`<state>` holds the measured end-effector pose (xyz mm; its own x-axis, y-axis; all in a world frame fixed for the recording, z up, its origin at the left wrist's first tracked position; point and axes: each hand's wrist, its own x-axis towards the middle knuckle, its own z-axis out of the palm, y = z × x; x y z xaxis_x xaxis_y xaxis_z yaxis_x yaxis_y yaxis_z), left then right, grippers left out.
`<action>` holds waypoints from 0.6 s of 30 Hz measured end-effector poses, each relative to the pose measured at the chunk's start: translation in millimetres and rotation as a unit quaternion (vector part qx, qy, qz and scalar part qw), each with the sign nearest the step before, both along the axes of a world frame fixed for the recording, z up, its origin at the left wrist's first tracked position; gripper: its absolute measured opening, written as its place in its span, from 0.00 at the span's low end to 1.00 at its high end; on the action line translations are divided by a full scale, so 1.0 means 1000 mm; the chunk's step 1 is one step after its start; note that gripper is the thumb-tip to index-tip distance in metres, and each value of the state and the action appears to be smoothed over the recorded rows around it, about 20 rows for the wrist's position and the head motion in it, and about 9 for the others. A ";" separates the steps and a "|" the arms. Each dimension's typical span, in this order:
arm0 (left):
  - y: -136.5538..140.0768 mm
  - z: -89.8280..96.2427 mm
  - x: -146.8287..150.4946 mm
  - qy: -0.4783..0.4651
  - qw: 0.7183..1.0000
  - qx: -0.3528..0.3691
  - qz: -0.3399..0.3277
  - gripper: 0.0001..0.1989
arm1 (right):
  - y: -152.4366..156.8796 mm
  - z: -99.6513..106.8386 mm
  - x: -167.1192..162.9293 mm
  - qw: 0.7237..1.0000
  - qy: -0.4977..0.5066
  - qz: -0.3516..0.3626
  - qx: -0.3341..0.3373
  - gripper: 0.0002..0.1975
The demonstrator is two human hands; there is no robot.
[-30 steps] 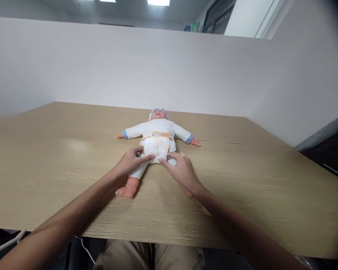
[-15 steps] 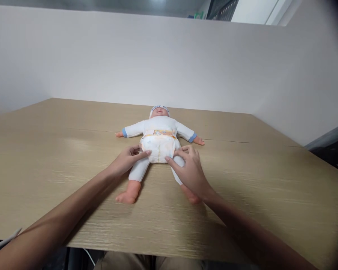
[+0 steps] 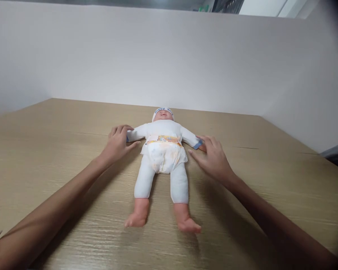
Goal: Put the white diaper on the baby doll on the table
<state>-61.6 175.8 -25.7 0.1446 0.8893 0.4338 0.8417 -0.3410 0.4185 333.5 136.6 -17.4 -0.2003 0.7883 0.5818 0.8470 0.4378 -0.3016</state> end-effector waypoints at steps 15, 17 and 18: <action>-0.041 0.034 0.039 0.002 0.990 -0.133 0.049 0.24 | 0.013 0.033 -0.018 0.990 0.011 0.019 -0.137 0.16; -0.103 0.040 0.040 -0.045 0.991 -0.121 0.041 0.23 | -0.029 0.053 -0.006 0.989 0.023 0.049 -0.139 0.17; -0.140 0.040 0.040 -0.060 0.990 -0.119 0.037 0.23 | -0.052 0.063 0.001 0.987 0.019 0.066 -0.145 0.17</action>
